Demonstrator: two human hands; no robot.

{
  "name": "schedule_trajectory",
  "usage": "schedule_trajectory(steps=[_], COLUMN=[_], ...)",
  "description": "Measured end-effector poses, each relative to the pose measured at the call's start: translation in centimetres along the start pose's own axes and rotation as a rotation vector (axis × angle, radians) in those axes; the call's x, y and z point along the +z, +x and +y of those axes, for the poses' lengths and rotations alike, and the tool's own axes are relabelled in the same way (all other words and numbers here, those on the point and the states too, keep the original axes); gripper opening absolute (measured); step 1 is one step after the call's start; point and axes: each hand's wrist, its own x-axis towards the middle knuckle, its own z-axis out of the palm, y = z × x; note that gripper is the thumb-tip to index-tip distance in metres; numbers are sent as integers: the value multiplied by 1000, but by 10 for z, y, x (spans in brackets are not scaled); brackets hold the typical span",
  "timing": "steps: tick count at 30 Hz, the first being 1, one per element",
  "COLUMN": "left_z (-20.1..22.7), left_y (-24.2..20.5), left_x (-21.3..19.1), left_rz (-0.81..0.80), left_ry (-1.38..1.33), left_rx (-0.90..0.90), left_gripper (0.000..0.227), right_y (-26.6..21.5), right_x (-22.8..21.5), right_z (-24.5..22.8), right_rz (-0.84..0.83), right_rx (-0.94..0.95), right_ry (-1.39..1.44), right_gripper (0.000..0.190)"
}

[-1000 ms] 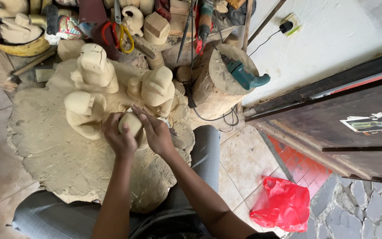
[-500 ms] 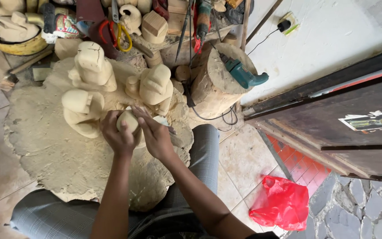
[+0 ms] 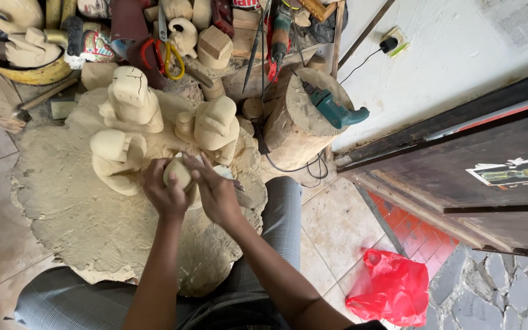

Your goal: Carving and refining details on wooden sculptures using a small hand tool

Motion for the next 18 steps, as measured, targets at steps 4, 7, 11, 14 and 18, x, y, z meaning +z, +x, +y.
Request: schedule_trajectory(steps=[4,7,11,14,18], left_z=[-11,-14,1,2,3], left_y=[-1,-5,2,2,3], left_x=[1,4,0,1,1], left_rz=[3,-3,-1,-4,0], left_ry=[28,53,38,47,40], left_rx=[22,27,10,0,2], left_gripper=[72,63,66,63,63], right_y=[28,22,8,23,48], right_x=[-3,-11,-13,-7,-4], right_z=[35,18,-7,14,21], right_rz=[-79,-124,-72,-65,-208], right_rx=[-37,32,-181,-216,-135], right_ry=[22,18,32,57,13], right_gripper=[32,33,29,27,31])
